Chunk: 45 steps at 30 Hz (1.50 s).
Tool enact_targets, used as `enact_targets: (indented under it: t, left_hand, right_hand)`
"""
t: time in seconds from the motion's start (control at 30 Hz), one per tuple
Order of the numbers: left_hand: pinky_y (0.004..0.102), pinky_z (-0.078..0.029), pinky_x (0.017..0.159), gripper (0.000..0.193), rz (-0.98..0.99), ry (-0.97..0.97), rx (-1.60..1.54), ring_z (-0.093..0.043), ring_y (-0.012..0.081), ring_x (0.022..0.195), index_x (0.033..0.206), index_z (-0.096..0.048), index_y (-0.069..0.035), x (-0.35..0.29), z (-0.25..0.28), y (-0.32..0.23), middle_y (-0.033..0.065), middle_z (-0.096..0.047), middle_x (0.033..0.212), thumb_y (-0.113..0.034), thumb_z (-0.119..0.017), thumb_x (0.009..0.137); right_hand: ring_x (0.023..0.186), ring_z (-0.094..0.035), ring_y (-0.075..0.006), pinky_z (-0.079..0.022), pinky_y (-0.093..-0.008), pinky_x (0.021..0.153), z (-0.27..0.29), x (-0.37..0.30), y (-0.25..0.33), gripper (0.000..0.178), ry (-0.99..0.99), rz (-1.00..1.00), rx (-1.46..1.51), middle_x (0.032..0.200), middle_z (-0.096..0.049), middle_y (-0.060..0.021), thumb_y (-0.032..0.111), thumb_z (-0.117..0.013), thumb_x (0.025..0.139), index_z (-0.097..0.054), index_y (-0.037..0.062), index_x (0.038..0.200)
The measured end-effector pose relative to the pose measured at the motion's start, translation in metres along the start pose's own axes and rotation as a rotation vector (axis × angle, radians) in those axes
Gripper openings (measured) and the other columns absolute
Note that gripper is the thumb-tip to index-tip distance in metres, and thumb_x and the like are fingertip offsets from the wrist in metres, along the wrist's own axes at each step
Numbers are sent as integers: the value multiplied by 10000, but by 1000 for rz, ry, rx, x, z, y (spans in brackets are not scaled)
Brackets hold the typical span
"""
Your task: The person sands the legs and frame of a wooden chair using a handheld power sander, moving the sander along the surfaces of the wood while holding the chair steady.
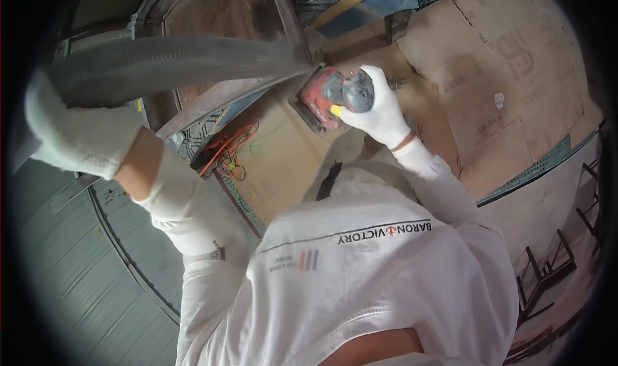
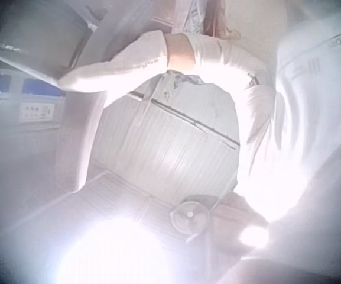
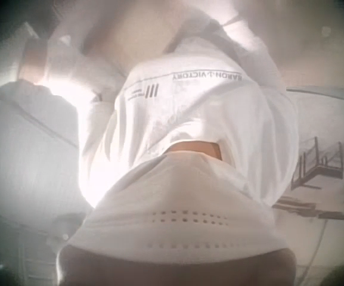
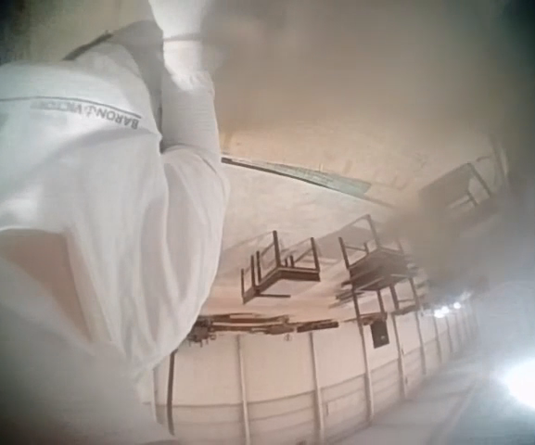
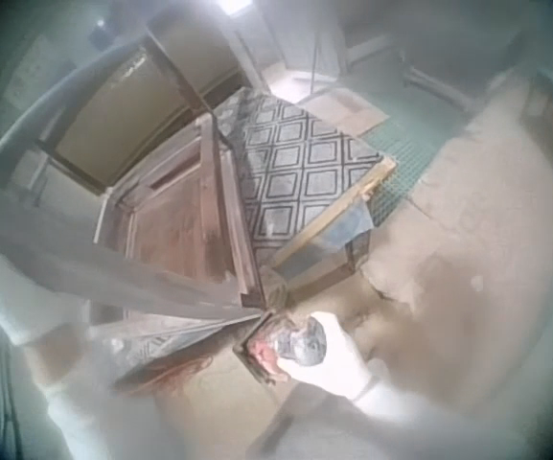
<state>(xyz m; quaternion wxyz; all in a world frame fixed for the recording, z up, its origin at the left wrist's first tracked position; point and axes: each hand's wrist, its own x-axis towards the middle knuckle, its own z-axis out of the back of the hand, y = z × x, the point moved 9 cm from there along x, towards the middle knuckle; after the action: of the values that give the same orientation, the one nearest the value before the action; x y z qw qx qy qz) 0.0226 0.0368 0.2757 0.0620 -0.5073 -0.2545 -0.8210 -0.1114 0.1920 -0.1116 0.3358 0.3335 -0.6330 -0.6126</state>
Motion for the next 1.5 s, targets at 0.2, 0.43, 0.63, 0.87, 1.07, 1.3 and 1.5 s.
enact_targets:
  t: [0.2, 0.43, 0.63, 0.87, 1.07, 1.3, 1.5]
  left_hand:
    - [437, -551, 814, 450, 923, 51, -622, -670, 332, 847, 1047, -612, 77, -98, -58, -13, 232, -679, 915, -352, -514, 951]
    - [512, -579, 759, 518, 1096, 33, -799, -681, 376, 774, 979, -600, 53, -140, -32, 17, 241, -669, 869, -415, -376, 981]
    - [431, -626, 607, 513, 1061, 19, -760, -691, 339, 633, 899, -585, 72, -142, 11, 33, 233, -674, 768, -331, -275, 966]
    - [407, -620, 598, 581, 1019, 50, -716, -704, 307, 641, 913, -622, 35, -132, 10, 13, 208, -691, 750, -440, -293, 967]
    - [396, -611, 569, 639, 1064, 12, -713, -689, 287, 597, 877, -653, 15, -145, 20, 20, 187, -686, 696, -491, -272, 963]
    - [364, -604, 531, 684, 993, 10, -666, -687, 269, 581, 867, -661, 47, -132, 20, 8, 200, -686, 690, -475, -235, 980]
    - [375, -622, 563, 716, 877, 109, -778, -709, 284, 625, 915, -673, 58, -125, 15, 8, 204, -706, 741, -508, -239, 978]
  right_hand:
    - [673, -567, -80, -455, -248, 503, 22, 3, -18, 605, -41, -427, 462, 1004, -601, -56, 151, -820, 778, -459, 57, 1254]
    - [439, -473, -94, -347, -265, 370, 21, -9, -49, 609, -116, -661, 488, 792, -616, -84, 226, -808, 786, -437, 54, 1237]
    - [442, -482, -95, -354, -270, 373, -13, -20, -60, 630, -112, -719, 551, 803, -623, -99, 219, -818, 775, -426, 43, 1235]
    - [508, -527, -84, -404, -248, 405, -19, -1, -22, 627, 77, -563, 631, 882, -597, -51, 160, -808, 780, -433, 49, 1271]
    - [664, -569, -75, -458, -232, 476, -56, -7, 0, 656, 163, -605, 620, 984, -613, -55, 244, -876, 712, -477, 51, 1196]
    - [949, -619, -166, -519, -326, 854, -49, 23, -11, 698, 66, -298, 412, 1088, -617, -78, 231, -859, 712, -453, 32, 1243]
    - [850, -639, -147, -526, -300, 724, -29, 3, -51, 717, 129, -516, 382, 1098, -644, -95, 215, -853, 722, -447, 30, 1283]
